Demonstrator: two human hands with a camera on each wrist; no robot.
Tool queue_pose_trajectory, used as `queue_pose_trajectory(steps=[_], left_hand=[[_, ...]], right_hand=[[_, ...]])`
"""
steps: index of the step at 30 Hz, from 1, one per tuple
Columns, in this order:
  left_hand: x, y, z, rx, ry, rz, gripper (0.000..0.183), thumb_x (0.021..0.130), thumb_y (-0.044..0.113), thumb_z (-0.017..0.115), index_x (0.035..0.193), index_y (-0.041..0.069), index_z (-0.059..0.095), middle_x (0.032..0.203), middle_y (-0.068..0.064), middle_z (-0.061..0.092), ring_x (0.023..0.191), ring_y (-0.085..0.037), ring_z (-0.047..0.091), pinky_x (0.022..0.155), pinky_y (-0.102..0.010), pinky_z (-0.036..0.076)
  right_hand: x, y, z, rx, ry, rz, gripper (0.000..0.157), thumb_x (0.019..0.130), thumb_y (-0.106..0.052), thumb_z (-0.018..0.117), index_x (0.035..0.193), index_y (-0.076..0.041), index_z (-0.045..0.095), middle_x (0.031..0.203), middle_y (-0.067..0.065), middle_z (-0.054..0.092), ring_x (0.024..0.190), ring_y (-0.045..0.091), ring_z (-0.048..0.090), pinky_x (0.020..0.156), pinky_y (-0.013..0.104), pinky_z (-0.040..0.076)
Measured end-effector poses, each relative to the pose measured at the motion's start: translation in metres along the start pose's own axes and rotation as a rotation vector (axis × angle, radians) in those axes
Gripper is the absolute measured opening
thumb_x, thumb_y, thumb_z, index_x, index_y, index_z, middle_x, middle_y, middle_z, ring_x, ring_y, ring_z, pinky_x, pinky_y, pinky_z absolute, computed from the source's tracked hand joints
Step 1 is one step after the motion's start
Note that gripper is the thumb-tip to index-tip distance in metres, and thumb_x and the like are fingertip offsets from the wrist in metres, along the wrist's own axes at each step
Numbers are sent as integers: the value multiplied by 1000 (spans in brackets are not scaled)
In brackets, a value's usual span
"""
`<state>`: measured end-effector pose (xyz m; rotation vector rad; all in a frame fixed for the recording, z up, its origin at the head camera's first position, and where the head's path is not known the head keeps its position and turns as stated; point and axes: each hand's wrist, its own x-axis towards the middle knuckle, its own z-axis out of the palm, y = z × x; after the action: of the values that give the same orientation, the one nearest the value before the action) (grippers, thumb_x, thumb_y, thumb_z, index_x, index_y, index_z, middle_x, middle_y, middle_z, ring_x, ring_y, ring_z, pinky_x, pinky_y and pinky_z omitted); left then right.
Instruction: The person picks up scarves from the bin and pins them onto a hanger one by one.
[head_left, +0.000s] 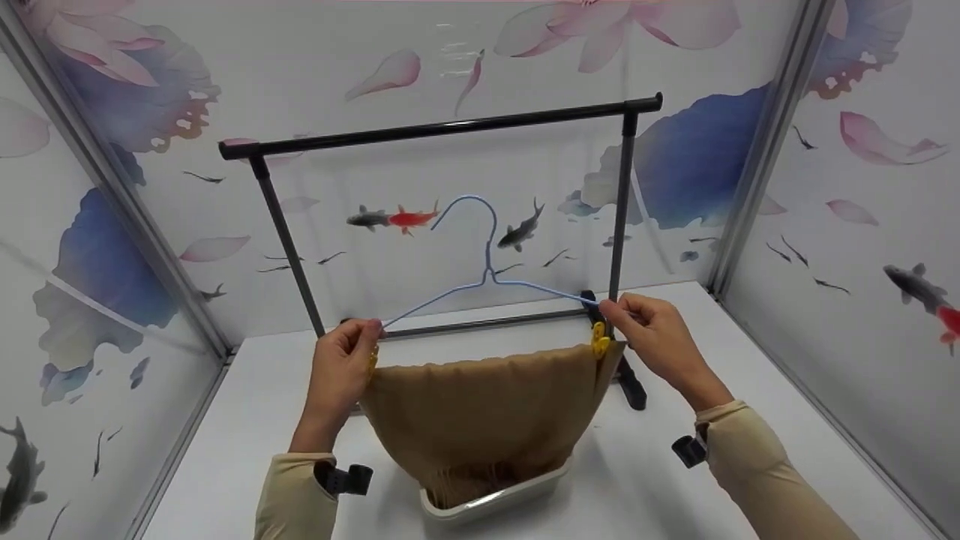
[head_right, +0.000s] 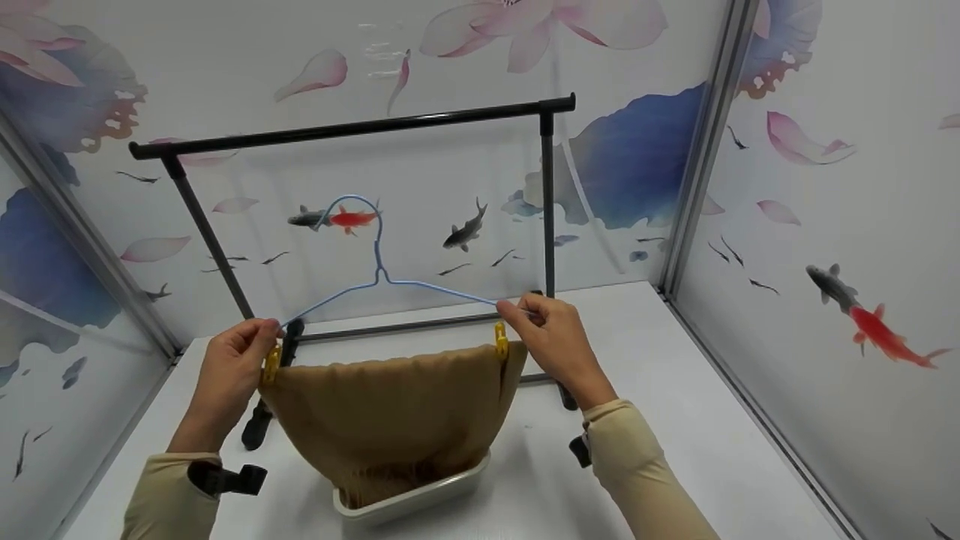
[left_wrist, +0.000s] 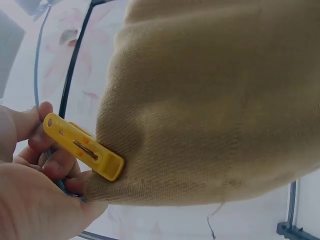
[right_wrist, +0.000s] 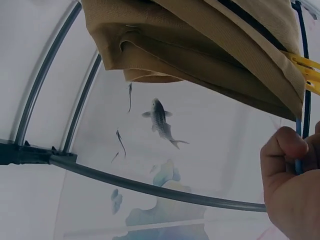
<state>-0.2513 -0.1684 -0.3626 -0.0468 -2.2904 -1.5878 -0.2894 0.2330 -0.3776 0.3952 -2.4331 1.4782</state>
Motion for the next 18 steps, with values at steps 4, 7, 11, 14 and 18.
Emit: queue_pose_trajectory(steps=[4,7,11,14,18], left_hand=[[-1,-4,6,38,38,52,24,106,23,59,109,5,74,87,-9,58,83,-21,51,69,-25,43],[-1,-7,9,71,71,92,25,105,23,60,119,6,72,98,-10,66,90,-21,56,79,-29,46],[-2,-14,7,65,107,108,32,106,21,59,133,7,65,128,-13,68,109,-26,63,100,-41,50],[-2,-20,4,29,121,95,35,107,20,56,139,8,61,140,-13,62,121,-30,63,107,-45,49],[4,-29,-3,-22,176,74,38,107,22,55,143,8,57,145,-11,58,134,-28,57,112,-43,45]], right_hand=[[3,-1,5,57,85,8,54,100,-45,65,65,-8,46,59,-3,33,54,15,35,49,27,30],[7,-3,6,92,127,-1,55,100,-42,66,63,-7,44,58,-4,33,53,15,36,48,28,31],[15,-8,5,94,163,-21,55,100,-43,65,64,-6,44,58,-2,35,53,15,39,47,28,31],[22,-12,3,90,189,-27,54,99,-46,65,65,-8,45,59,-2,37,54,16,40,48,28,32],[35,-16,1,77,209,-12,54,100,-46,64,65,-9,46,60,-4,36,55,14,40,50,28,34]])
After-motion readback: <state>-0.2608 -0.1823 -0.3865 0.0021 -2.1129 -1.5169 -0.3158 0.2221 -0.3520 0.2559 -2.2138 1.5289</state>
